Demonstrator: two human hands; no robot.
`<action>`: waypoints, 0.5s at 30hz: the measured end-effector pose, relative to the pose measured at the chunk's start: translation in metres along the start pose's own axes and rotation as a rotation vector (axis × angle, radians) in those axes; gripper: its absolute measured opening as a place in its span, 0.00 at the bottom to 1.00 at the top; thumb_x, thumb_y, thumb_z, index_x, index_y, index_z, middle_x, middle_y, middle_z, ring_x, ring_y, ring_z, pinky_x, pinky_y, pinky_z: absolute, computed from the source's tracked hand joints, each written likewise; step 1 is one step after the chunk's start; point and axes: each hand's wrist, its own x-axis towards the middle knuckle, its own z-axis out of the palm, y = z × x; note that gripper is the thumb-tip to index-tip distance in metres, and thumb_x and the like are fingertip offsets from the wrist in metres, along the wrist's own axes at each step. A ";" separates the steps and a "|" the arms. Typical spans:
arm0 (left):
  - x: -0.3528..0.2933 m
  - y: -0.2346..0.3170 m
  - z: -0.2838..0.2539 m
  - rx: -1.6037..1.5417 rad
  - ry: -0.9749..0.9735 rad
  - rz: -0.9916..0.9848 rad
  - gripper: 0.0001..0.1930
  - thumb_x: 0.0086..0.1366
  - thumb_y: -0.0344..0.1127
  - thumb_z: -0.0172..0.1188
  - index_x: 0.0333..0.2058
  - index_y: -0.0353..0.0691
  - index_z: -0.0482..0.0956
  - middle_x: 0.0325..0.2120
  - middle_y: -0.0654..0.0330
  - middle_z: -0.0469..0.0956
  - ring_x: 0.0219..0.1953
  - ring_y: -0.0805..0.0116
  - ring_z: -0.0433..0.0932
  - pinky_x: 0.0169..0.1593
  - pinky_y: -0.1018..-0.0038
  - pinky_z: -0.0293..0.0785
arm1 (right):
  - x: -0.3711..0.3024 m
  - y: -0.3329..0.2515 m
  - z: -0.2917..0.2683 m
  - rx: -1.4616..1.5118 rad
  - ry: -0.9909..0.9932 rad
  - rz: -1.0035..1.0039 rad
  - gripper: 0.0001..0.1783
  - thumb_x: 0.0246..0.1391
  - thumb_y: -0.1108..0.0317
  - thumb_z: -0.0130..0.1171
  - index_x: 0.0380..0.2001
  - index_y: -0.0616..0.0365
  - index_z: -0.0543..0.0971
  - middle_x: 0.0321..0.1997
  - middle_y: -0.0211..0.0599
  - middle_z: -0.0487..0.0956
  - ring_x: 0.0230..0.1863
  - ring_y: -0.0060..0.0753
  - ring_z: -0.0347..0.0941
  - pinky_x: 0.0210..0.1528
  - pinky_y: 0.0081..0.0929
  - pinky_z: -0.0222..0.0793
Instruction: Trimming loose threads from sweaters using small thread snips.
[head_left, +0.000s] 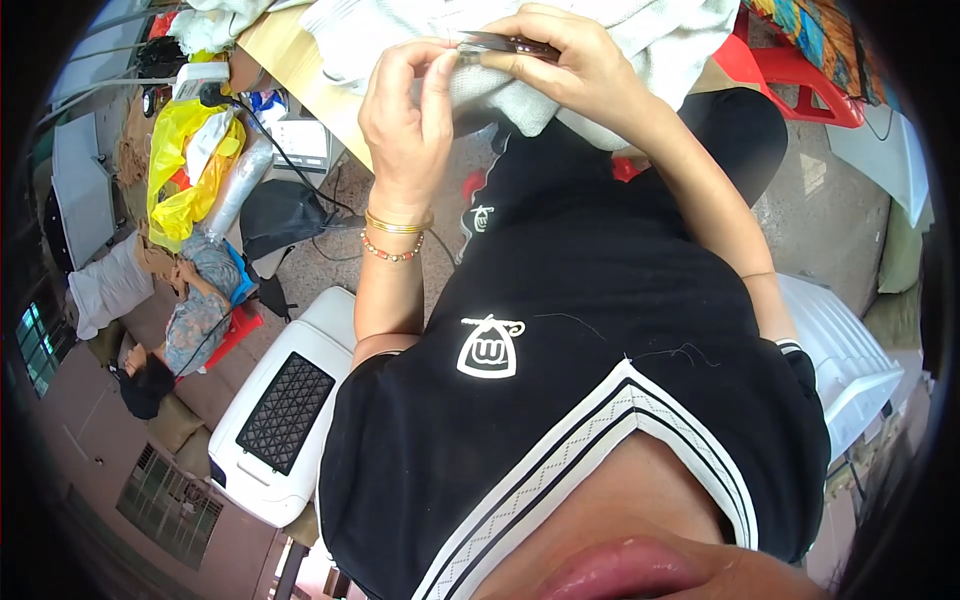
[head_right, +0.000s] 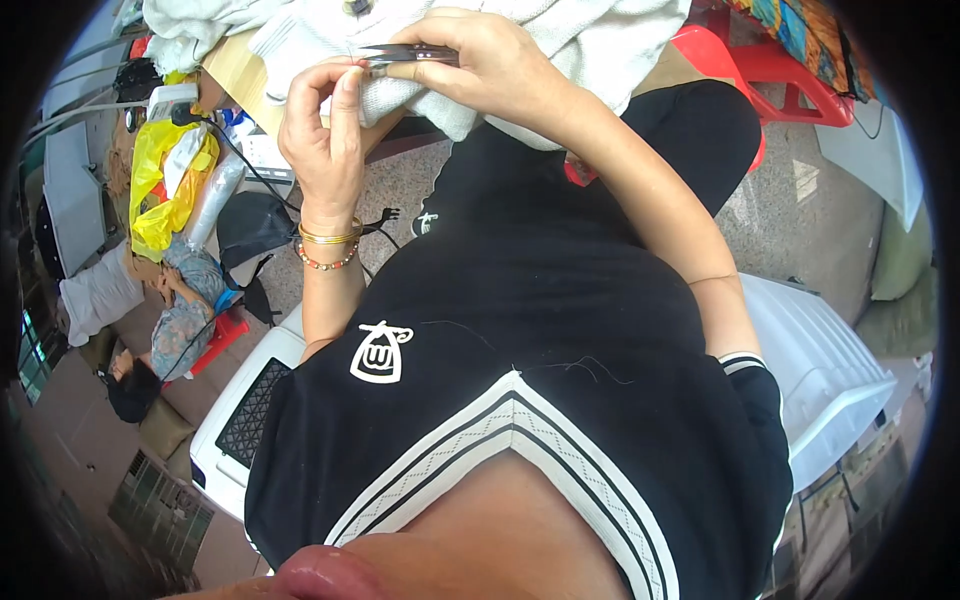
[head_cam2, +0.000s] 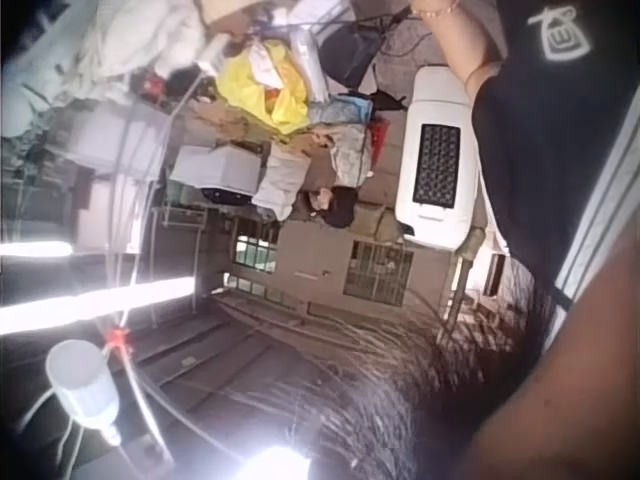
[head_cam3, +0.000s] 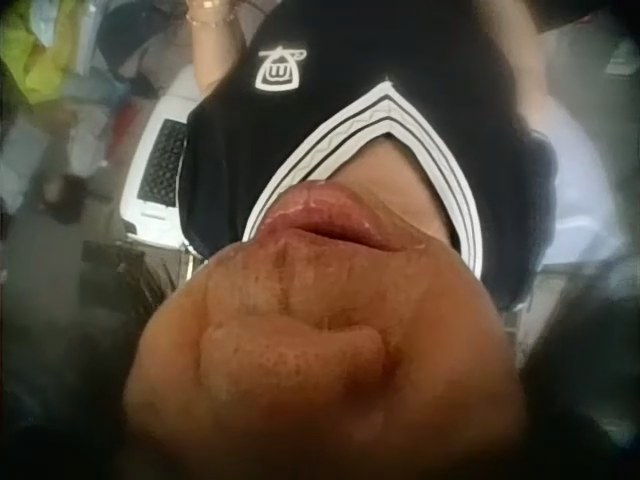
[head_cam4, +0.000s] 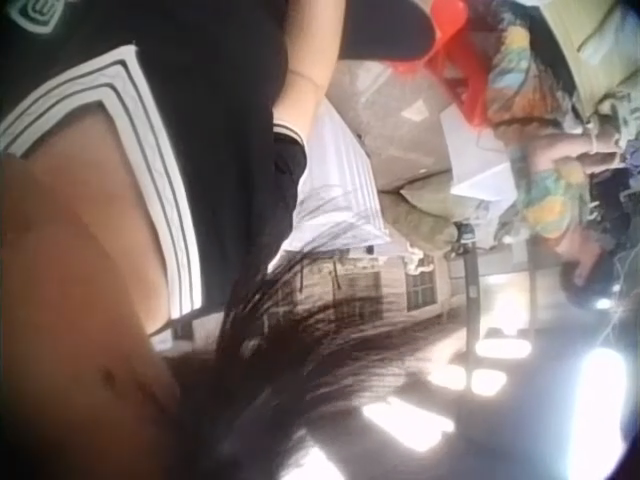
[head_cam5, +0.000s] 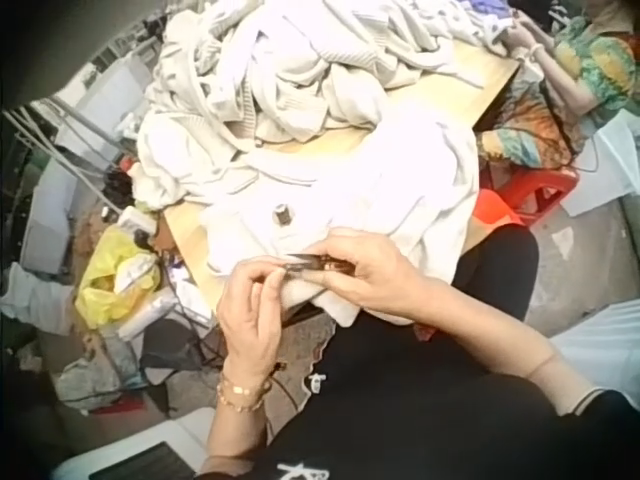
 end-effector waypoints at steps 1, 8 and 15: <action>0.000 -0.003 -0.001 -0.003 -0.002 -0.034 0.03 0.68 0.27 0.61 0.38 0.34 0.78 0.35 0.56 0.82 0.37 0.62 0.81 0.43 0.71 0.77 | -0.003 -0.005 -0.003 0.001 0.004 0.002 0.14 0.55 0.72 0.66 0.45 0.61 0.83 0.31 0.42 0.79 0.30 0.38 0.77 0.33 0.29 0.71; 0.007 -0.018 0.003 -0.078 0.051 -0.122 0.05 0.70 0.29 0.61 0.39 0.34 0.77 0.31 0.58 0.81 0.32 0.69 0.81 0.38 0.74 0.76 | -0.025 -0.004 -0.006 -0.304 0.040 -0.148 0.21 0.57 0.69 0.67 0.54 0.50 0.82 0.36 0.30 0.77 0.30 0.32 0.74 0.33 0.28 0.72; 0.012 -0.015 0.007 -0.158 0.077 -0.148 0.06 0.71 0.31 0.61 0.39 0.34 0.77 0.30 0.59 0.81 0.32 0.71 0.81 0.37 0.75 0.76 | -0.005 0.026 0.007 -0.382 0.294 -0.671 0.19 0.56 0.68 0.67 0.50 0.60 0.80 0.35 0.41 0.75 0.32 0.43 0.75 0.33 0.35 0.72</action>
